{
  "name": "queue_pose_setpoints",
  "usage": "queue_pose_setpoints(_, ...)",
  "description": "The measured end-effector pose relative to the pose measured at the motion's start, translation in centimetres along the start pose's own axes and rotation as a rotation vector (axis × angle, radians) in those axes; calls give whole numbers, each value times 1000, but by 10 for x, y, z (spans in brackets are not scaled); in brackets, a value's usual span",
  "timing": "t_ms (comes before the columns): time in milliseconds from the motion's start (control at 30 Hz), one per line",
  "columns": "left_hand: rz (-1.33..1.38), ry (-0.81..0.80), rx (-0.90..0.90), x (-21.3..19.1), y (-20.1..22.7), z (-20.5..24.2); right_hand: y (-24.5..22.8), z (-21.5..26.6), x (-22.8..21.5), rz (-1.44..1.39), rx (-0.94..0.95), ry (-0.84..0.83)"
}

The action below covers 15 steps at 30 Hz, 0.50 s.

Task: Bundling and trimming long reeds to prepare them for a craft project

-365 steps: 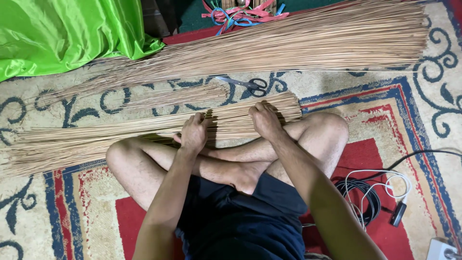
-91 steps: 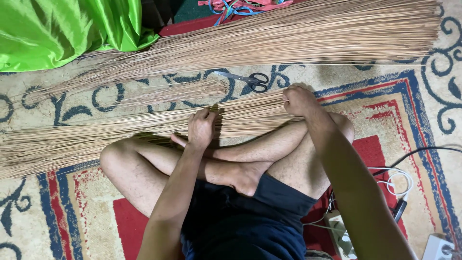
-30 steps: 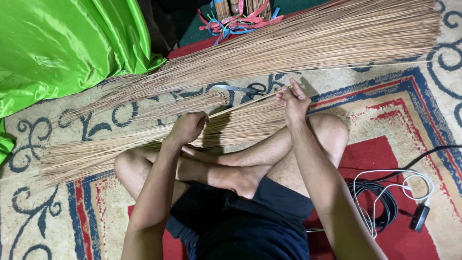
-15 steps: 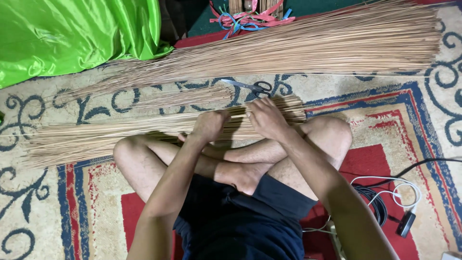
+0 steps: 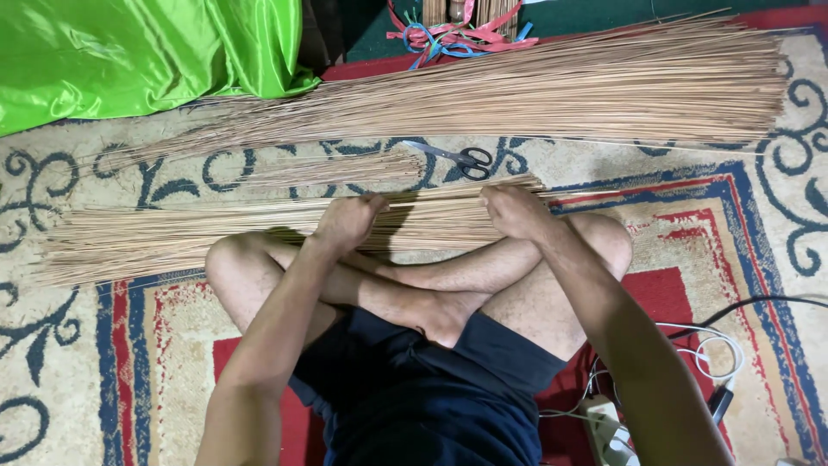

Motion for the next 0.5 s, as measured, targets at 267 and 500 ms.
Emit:
queue_pose_setpoints(267,-20,-9,13,43,32,-32,-91,-17,23,33,-235,98)
queue_pose_setpoints(500,6,-37,-20,18,23,-13,-44,-5,30,42,-168,85)
Point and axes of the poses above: each hand's wrist, its own z-axis away from the middle knuckle, its own x-axis out of the palm, y = z × x, the point moved 8 cm from there along -z, towards the middle knuckle, and after that the axes turned 12 degrees about y, right-handed, at the moved point
